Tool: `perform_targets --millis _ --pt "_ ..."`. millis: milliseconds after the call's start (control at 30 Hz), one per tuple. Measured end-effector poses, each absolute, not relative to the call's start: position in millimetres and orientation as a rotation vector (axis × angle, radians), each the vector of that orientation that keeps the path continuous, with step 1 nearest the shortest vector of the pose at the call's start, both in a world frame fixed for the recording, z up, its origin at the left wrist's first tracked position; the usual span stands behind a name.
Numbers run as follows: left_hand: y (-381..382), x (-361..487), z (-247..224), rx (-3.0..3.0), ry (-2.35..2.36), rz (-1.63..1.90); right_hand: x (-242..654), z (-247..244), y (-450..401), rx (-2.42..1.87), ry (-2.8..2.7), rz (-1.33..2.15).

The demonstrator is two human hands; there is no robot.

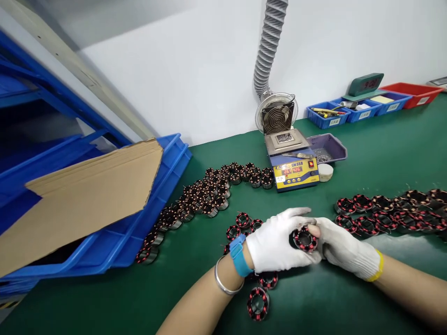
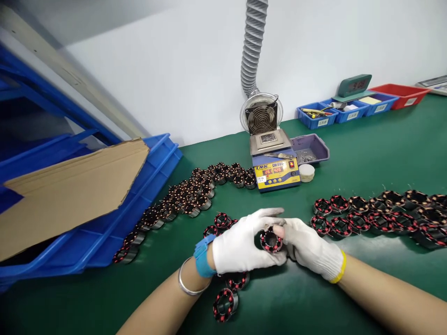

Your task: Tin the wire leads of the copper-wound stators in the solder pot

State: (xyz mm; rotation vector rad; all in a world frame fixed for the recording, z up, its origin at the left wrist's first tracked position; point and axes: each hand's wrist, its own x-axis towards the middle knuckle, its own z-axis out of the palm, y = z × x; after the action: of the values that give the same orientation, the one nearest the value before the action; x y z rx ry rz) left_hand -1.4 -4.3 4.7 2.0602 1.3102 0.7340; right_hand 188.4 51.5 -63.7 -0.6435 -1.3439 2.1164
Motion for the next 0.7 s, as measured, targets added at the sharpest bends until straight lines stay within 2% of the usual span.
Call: perform_targets --millis 233,367,500,633,700 --pt "0 15 -17 1.81 1.755 1.012 180 -55 42 -0.935 -1.501 1.694" --pt "0 11 -22 1.954 1.645 0.978 172 -52 33 -1.05 -1.503 1.572" --pt "0 12 -22 1.978 1.674 0.887 178 -52 37 -1.124 -1.661 1.311" --pt "1 10 -7 1.871 1.769 0.662 190 -54 45 -1.157 -1.872 1.041" --pt "2 1 3 1.719 1.621 0.658 194 -53 48 -1.137 -1.916 0.953"
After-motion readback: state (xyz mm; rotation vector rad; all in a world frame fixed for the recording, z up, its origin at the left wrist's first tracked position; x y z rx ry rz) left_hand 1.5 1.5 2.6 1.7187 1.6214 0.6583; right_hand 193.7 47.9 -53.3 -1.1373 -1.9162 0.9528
